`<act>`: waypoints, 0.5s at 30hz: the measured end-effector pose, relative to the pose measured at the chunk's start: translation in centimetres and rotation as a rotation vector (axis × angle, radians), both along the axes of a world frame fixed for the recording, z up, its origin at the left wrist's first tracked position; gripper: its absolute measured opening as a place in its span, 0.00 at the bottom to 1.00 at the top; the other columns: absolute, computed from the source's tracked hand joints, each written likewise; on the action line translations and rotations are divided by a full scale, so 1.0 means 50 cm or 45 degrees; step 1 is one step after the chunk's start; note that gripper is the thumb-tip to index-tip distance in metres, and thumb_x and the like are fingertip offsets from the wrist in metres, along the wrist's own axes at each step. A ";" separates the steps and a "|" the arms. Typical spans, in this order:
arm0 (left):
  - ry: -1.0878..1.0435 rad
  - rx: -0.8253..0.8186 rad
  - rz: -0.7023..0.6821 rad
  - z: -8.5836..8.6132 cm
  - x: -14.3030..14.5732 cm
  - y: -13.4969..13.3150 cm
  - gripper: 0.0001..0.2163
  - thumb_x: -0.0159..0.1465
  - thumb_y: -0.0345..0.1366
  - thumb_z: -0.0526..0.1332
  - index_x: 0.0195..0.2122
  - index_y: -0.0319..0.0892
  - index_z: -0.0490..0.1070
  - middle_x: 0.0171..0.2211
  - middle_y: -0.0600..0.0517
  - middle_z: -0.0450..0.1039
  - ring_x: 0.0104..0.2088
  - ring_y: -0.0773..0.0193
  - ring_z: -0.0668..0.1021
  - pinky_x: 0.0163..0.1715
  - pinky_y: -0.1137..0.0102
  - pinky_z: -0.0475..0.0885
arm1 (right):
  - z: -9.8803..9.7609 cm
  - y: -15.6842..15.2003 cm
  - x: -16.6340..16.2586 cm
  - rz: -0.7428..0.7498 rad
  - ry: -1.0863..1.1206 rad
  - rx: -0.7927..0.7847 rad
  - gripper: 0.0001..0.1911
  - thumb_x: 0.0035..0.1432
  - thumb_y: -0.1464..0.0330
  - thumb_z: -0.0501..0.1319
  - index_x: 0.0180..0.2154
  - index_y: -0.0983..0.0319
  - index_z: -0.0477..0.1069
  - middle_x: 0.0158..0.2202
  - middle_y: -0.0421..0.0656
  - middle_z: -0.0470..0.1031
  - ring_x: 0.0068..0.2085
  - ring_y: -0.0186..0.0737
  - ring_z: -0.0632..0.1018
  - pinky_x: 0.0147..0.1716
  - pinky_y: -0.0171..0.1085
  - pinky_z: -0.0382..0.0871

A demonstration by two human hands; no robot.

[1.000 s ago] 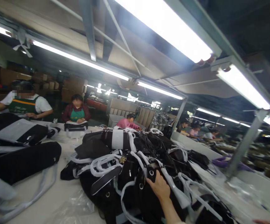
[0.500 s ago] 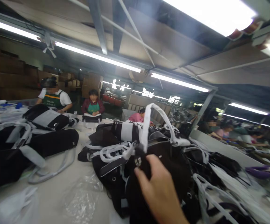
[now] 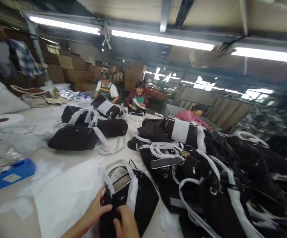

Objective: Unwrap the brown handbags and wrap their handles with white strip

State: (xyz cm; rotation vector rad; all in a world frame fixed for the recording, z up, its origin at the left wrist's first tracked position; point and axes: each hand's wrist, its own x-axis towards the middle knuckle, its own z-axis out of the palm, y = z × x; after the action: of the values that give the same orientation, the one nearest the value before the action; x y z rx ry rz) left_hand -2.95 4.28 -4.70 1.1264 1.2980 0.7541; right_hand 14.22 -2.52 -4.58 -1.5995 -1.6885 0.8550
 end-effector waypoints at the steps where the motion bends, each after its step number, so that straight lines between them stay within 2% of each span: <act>1: 0.025 0.028 -0.023 -0.004 -0.002 0.005 0.47 0.43 0.31 0.62 0.67 0.35 0.48 0.54 0.42 0.72 0.53 0.50 0.74 0.57 0.62 0.67 | 0.028 0.024 0.028 0.038 0.009 -0.112 0.08 0.52 0.66 0.58 0.33 0.59 0.74 0.33 0.45 0.80 0.37 0.46 0.81 0.37 0.39 0.76; 2: 0.071 0.042 -0.042 -0.005 -0.003 0.008 0.46 0.42 0.28 0.61 0.66 0.35 0.50 0.55 0.42 0.71 0.55 0.50 0.73 0.58 0.62 0.65 | 0.054 0.049 0.057 -0.008 0.017 -0.217 0.09 0.55 0.64 0.55 0.31 0.59 0.71 0.26 0.42 0.78 0.28 0.43 0.80 0.25 0.35 0.74; 3: 0.124 0.047 -0.054 -0.005 -0.002 0.010 0.45 0.40 0.25 0.58 0.65 0.33 0.53 0.57 0.41 0.70 0.57 0.50 0.72 0.60 0.63 0.63 | 0.077 0.075 0.085 -0.026 0.003 -0.235 0.11 0.57 0.62 0.51 0.30 0.59 0.69 0.25 0.41 0.77 0.25 0.41 0.79 0.19 0.33 0.69; 5: 0.193 0.076 -0.045 -0.008 0.004 0.005 0.43 0.38 0.23 0.54 0.62 0.32 0.58 0.58 0.41 0.68 0.60 0.51 0.69 0.63 0.64 0.58 | 0.109 0.125 0.138 -0.079 -0.064 -0.204 0.13 0.60 0.60 0.48 0.31 0.58 0.67 0.27 0.40 0.76 0.25 0.39 0.78 0.18 0.31 0.65; 7: 0.196 0.149 -0.019 -0.022 0.012 -0.011 0.42 0.38 0.23 0.51 0.61 0.35 0.61 0.60 0.43 0.67 0.63 0.55 0.66 0.66 0.64 0.54 | 0.118 0.175 0.180 -0.102 -0.182 -0.118 0.13 0.60 0.60 0.49 0.32 0.58 0.67 0.28 0.41 0.75 0.29 0.40 0.78 0.25 0.33 0.69; 9: 0.183 0.237 -0.030 -0.048 0.019 -0.036 0.42 0.40 0.24 0.50 0.61 0.38 0.62 0.62 0.46 0.65 0.65 0.56 0.63 0.67 0.62 0.52 | 0.108 0.226 0.203 -0.089 -0.316 -0.046 0.11 0.60 0.62 0.51 0.31 0.58 0.68 0.29 0.42 0.75 0.33 0.42 0.78 0.34 0.37 0.71; 12: 0.229 0.429 -0.131 -0.094 0.022 -0.077 0.43 0.41 0.25 0.51 0.64 0.42 0.59 0.65 0.48 0.61 0.66 0.53 0.61 0.67 0.57 0.52 | 0.068 0.297 0.190 -0.027 -0.483 0.011 0.09 0.58 0.67 0.53 0.33 0.60 0.71 0.34 0.46 0.76 0.39 0.47 0.78 0.44 0.41 0.69; 14: 0.248 0.594 -0.215 -0.119 0.019 -0.100 0.44 0.43 0.25 0.51 0.67 0.46 0.56 0.65 0.49 0.60 0.65 0.51 0.62 0.66 0.54 0.55 | 0.035 0.335 0.160 0.010 -0.554 0.021 0.10 0.56 0.70 0.57 0.40 0.62 0.73 0.42 0.51 0.77 0.47 0.51 0.77 0.49 0.43 0.67; 15: 0.239 0.672 -0.244 -0.128 0.017 -0.108 0.43 0.45 0.25 0.51 0.67 0.48 0.54 0.65 0.49 0.60 0.65 0.51 0.63 0.65 0.54 0.57 | 0.019 0.350 0.144 0.024 -0.579 0.018 0.15 0.53 0.71 0.60 0.45 0.64 0.73 0.45 0.54 0.77 0.50 0.54 0.76 0.51 0.45 0.66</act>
State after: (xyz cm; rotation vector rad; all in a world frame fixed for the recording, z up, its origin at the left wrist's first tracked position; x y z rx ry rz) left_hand -2.09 -1.13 -11.08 1.7545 1.1495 0.8886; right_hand 21.40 15.00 -3.61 -1.8712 -2.0105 0.5073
